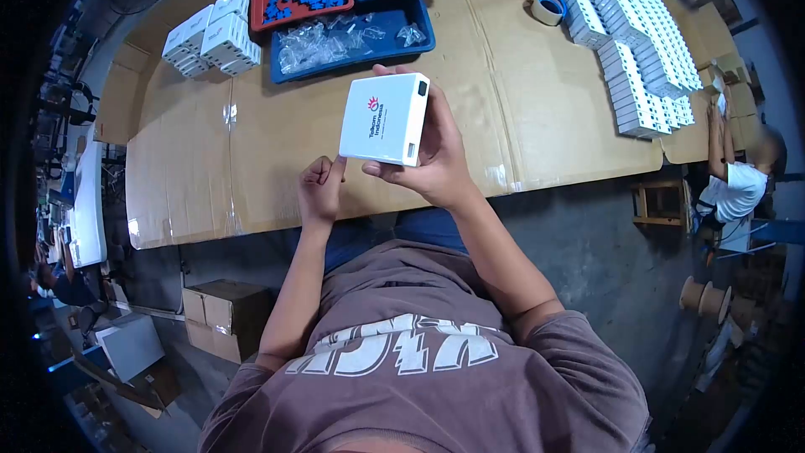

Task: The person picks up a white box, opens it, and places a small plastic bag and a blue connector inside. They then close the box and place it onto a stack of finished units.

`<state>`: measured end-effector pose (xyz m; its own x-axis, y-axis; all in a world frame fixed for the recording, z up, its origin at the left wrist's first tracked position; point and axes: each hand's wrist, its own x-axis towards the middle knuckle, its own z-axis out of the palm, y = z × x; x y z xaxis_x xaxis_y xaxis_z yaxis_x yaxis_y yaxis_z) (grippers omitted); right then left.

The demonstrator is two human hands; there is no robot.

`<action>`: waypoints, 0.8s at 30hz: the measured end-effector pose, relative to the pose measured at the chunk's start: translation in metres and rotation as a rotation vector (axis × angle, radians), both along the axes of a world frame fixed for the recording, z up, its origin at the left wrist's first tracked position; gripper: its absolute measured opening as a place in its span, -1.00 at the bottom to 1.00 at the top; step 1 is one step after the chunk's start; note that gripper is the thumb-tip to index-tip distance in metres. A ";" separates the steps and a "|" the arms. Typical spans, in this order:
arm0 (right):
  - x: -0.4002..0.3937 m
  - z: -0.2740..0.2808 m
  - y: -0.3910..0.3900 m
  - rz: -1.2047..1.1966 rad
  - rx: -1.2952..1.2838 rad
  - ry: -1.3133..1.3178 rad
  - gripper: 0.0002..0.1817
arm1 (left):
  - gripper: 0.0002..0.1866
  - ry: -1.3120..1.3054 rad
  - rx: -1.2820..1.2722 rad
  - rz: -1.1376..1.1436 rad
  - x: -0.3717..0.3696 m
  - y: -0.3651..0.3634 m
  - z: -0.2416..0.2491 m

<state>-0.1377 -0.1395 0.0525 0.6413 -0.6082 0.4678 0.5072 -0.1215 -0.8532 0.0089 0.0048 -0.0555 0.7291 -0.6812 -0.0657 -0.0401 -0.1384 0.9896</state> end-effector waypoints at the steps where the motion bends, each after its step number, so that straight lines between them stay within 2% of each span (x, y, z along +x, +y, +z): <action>1: -0.001 0.000 0.001 0.004 0.027 0.012 0.20 | -0.41 -0.013 0.014 0.003 0.000 0.000 0.000; 4: -0.004 -0.006 0.000 0.026 0.109 0.088 0.21 | -0.44 -0.019 0.097 -0.021 0.000 0.002 0.009; 5: -0.009 -0.012 -0.003 0.018 0.132 0.122 0.21 | -0.46 -0.027 0.050 0.006 0.000 0.004 0.005; 7: -0.012 -0.022 -0.010 0.011 -0.049 0.340 0.13 | -0.49 -0.028 -0.061 0.018 0.001 0.003 -0.009; 8: -0.017 -0.019 -0.016 0.012 -0.169 0.475 0.10 | -0.55 -0.170 -0.018 -0.015 -0.001 0.001 0.002; 10: -0.028 -0.021 -0.027 0.081 -0.352 0.775 0.08 | -0.65 -0.152 -0.074 -0.015 0.007 0.003 -0.022; 11: -0.037 -0.027 -0.031 0.032 -0.422 0.840 0.10 | -0.67 -0.188 -0.092 -0.040 0.002 -0.001 -0.018; 15: -0.070 -0.038 -0.044 -0.071 -0.189 0.899 0.08 | -0.68 -0.187 -0.109 -0.088 -0.001 -0.005 -0.022; 17: -0.093 -0.058 -0.061 -0.224 -0.192 0.875 0.08 | -0.64 -0.186 -0.025 -0.109 -0.004 -0.008 -0.023; 19: -0.116 -0.055 -0.080 -0.382 -0.206 0.848 0.07 | -0.59 -0.250 0.034 -0.134 -0.007 -0.010 -0.022; 22: -0.155 -0.063 -0.127 -0.814 -0.330 0.769 0.06 | -0.57 -0.235 0.011 -0.103 -0.010 -0.015 -0.036; 24: -0.176 -0.054 -0.168 -1.059 -0.328 0.788 0.11 | -0.58 -0.322 0.081 -0.077 -0.012 -0.016 -0.035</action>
<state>-0.3132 -0.3072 -0.0015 0.1023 -0.9043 0.4145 -0.5601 -0.3968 -0.7273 -0.0036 -0.0114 -0.0901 0.6678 -0.7371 0.1037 -0.3622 -0.2002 0.9103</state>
